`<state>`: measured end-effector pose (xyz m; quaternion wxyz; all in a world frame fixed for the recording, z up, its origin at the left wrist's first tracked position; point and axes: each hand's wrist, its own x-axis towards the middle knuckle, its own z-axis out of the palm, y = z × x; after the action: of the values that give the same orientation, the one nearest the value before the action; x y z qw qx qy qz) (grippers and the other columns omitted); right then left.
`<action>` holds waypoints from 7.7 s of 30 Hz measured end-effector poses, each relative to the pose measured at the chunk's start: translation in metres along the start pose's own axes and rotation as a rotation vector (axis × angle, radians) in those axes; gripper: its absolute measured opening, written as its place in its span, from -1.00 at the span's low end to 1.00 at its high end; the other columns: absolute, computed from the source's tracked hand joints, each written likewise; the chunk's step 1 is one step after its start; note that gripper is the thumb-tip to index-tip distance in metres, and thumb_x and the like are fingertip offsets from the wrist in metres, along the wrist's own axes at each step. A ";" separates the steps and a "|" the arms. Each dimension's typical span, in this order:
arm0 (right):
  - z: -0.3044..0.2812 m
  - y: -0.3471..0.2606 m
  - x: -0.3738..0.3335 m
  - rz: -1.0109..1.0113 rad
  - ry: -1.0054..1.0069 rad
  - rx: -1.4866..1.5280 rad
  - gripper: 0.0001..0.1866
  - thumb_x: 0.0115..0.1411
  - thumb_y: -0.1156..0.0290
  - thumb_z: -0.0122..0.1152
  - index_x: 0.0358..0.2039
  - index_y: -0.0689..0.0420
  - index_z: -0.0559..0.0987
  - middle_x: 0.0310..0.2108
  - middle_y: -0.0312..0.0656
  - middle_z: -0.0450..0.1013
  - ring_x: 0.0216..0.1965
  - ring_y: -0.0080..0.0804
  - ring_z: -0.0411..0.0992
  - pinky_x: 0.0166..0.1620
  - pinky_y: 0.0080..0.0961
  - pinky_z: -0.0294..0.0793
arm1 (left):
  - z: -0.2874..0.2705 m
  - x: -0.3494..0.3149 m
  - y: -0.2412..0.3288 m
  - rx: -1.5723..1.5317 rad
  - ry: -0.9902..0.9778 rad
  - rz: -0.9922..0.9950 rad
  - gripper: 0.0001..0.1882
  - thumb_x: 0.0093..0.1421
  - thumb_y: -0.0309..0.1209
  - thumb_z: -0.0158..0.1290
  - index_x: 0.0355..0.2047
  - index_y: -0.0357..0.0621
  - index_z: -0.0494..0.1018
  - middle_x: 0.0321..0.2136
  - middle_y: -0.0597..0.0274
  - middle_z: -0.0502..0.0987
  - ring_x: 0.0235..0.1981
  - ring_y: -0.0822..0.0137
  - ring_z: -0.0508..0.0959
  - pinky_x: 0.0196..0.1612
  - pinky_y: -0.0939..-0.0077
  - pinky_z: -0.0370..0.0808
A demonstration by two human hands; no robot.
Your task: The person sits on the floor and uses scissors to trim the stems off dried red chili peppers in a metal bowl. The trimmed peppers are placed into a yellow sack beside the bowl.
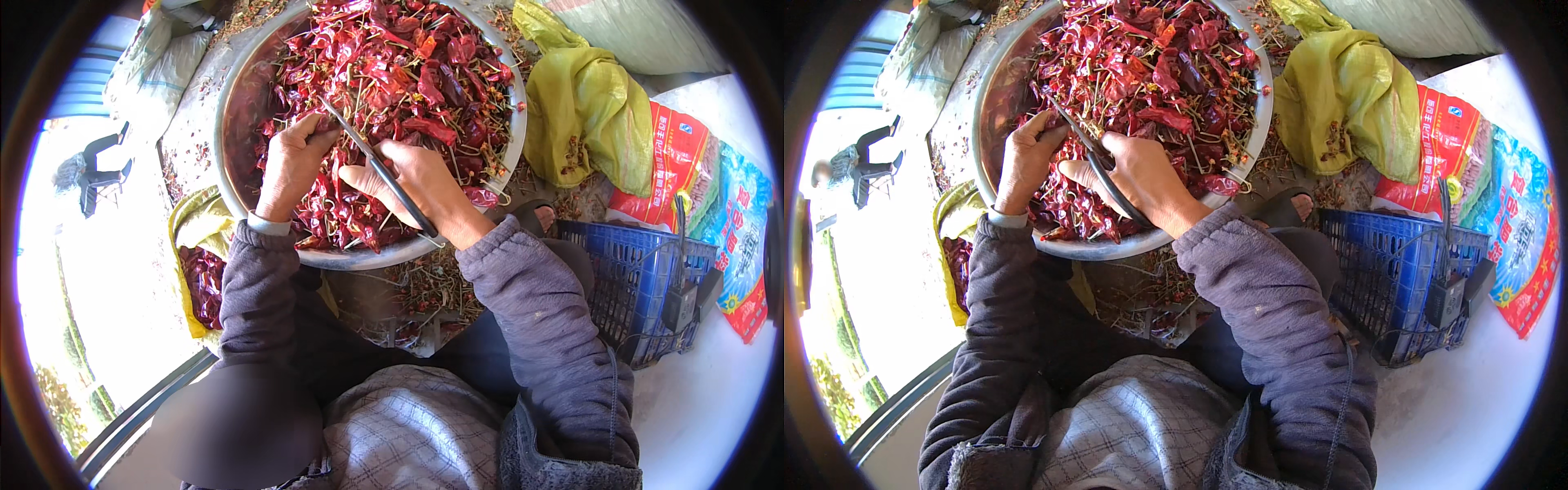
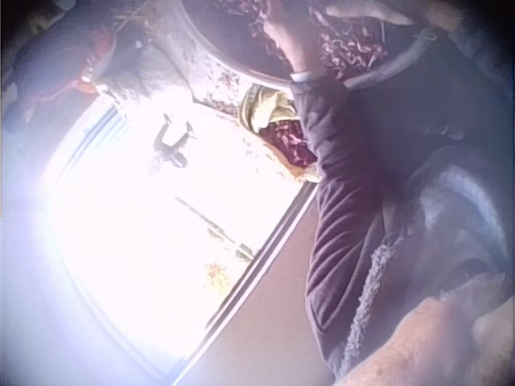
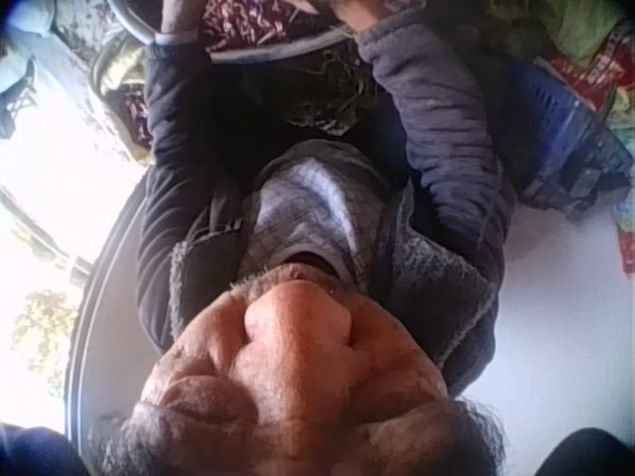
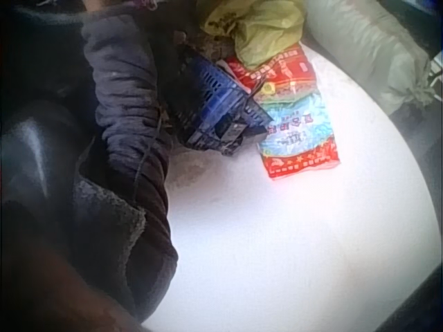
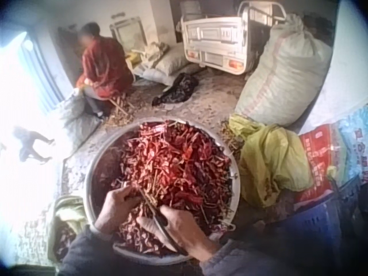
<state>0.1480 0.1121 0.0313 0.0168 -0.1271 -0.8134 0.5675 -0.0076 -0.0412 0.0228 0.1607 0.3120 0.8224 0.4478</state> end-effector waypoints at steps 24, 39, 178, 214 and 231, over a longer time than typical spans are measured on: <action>-0.045 -0.006 0.016 -0.128 0.179 1.339 -0.33 0.36 -0.30 -0.03 -0.01 0.13 0.50 -0.30 -0.16 0.54 -0.33 -0.34 0.50 -0.16 -0.31 0.55 | -0.075 0.045 -0.083 -0.199 0.349 -0.131 -0.74 0.15 -0.26 0.34 -0.42 -0.10 0.50 -0.62 0.44 0.47 -0.68 0.57 0.34 -0.63 0.53 0.20; -0.040 0.001 0.010 0.009 0.128 1.189 -0.41 0.43 -0.19 -0.05 0.02 0.14 0.47 -0.24 -0.09 0.59 -0.27 -0.29 0.57 -0.14 -0.33 0.58 | -0.086 0.097 -0.254 0.697 0.055 -0.349 -0.60 0.04 -0.29 0.32 -0.08 -0.06 0.65 -0.21 0.16 0.70 -0.18 0.20 0.68 -0.04 0.37 0.55; -0.006 -0.014 0.013 -0.015 -0.521 1.365 -0.34 0.38 -0.32 -0.12 -0.01 0.10 0.44 -0.53 -0.38 0.34 -0.63 -0.65 0.24 -0.56 -0.60 0.27 | -0.011 0.001 0.007 -1.129 0.172 -0.115 -0.79 0.38 -0.44 0.08 -0.02 -0.21 0.53 -0.24 0.24 0.64 -0.40 0.43 0.64 -0.28 0.56 0.62; -0.040 0.006 0.034 -0.039 0.190 1.343 -0.37 0.36 -0.31 -0.01 -0.14 0.09 0.53 -0.47 -0.34 0.48 -0.52 -0.58 0.39 -0.43 -0.54 0.40 | -0.079 0.101 -0.226 0.504 -0.050 -0.238 -0.75 0.10 -0.33 0.29 -0.24 -0.20 0.63 -0.33 0.03 0.68 -0.28 0.16 0.67 -0.15 0.30 0.56; -0.052 0.016 0.016 0.002 0.325 1.079 -0.29 0.32 -0.33 0.03 0.02 0.14 0.47 -0.17 -0.04 0.57 -0.16 -0.27 0.57 0.01 -0.23 0.56 | -0.054 0.093 -0.254 0.739 -0.032 -0.218 -0.40 0.17 -0.21 0.16 0.21 -0.11 0.42 0.11 -0.18 0.52 0.12 -0.08 0.54 0.16 0.13 0.46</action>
<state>0.1441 0.1683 0.0328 0.2039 -0.1871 -0.3948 0.8761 -0.2007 -0.1171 -0.1590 0.0969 0.2668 0.9540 0.0964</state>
